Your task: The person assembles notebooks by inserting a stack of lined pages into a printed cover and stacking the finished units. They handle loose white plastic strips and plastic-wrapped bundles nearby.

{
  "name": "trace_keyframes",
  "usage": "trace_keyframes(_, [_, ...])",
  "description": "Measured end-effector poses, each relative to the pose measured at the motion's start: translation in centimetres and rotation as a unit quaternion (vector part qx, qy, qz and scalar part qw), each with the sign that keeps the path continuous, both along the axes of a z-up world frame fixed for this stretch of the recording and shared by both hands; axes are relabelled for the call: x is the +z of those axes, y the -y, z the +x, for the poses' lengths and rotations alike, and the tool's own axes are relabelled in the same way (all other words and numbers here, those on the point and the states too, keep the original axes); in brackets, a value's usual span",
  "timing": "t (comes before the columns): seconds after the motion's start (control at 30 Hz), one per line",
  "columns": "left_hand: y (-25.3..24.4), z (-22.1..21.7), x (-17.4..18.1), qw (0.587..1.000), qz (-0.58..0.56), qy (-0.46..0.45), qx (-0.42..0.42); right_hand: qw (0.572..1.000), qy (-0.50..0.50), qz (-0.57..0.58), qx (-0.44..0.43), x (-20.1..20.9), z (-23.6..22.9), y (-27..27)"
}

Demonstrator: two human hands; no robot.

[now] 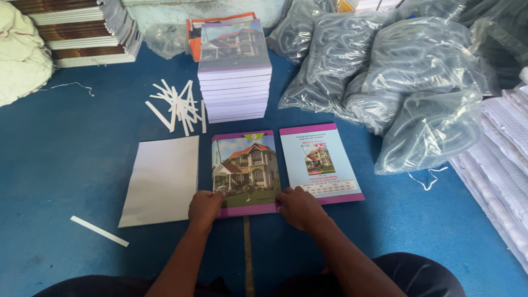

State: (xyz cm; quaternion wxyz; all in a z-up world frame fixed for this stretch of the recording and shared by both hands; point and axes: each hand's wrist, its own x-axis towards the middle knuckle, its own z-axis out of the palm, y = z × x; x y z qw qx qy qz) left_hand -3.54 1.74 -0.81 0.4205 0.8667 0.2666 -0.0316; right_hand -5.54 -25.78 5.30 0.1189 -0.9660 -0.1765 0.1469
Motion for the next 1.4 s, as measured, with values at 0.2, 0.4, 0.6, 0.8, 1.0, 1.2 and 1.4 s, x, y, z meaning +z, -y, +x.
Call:
trace_keyframes(0.2, [-0.2, 0.3, 0.1, 0.997, -0.073, 0.022, 0.012, 1.0, -0.015, -0.009, -0.013, 0.2, 0.1, -0.3])
trace_keyframes(0.4, [-0.3, 0.5, -0.5, 0.969, -0.227, 0.058, 0.074, 1.0, -0.01, 0.016, -0.021, 0.1, 0.0, -0.2])
trace_keyframes(0.6, [0.0, 0.8, 1.3, 0.931, -0.357, 0.012, 0.075, 0.999, -0.015, 0.02, -0.024, 0.1, 0.1, -0.2])
trace_keyframes(0.8, [0.8, 0.5, 2.7, 0.925, -0.375, -0.055, 0.012, 0.998, -0.034, 0.041, -0.043, 0.4, -0.1, -0.1])
trace_keyframes(1.0, [1.0, 0.4, 3.3, 0.916, -0.398, -0.044, 0.006, 0.994, -0.035, 0.09, -0.046, 0.6, -0.1, 0.1])
trace_keyframes(1.2, [0.3, 0.8, 3.0, 0.896, -0.442, -0.032, 0.016, 0.99, -0.04, 0.125, -0.051, 1.6, -0.1, 0.2])
trace_keyframes(1.4, [-0.9, 1.4, 1.9, 0.868, -0.49, -0.06, 0.055, 0.932, -0.156, 0.281, -0.166, 2.4, 0.6, -0.1])
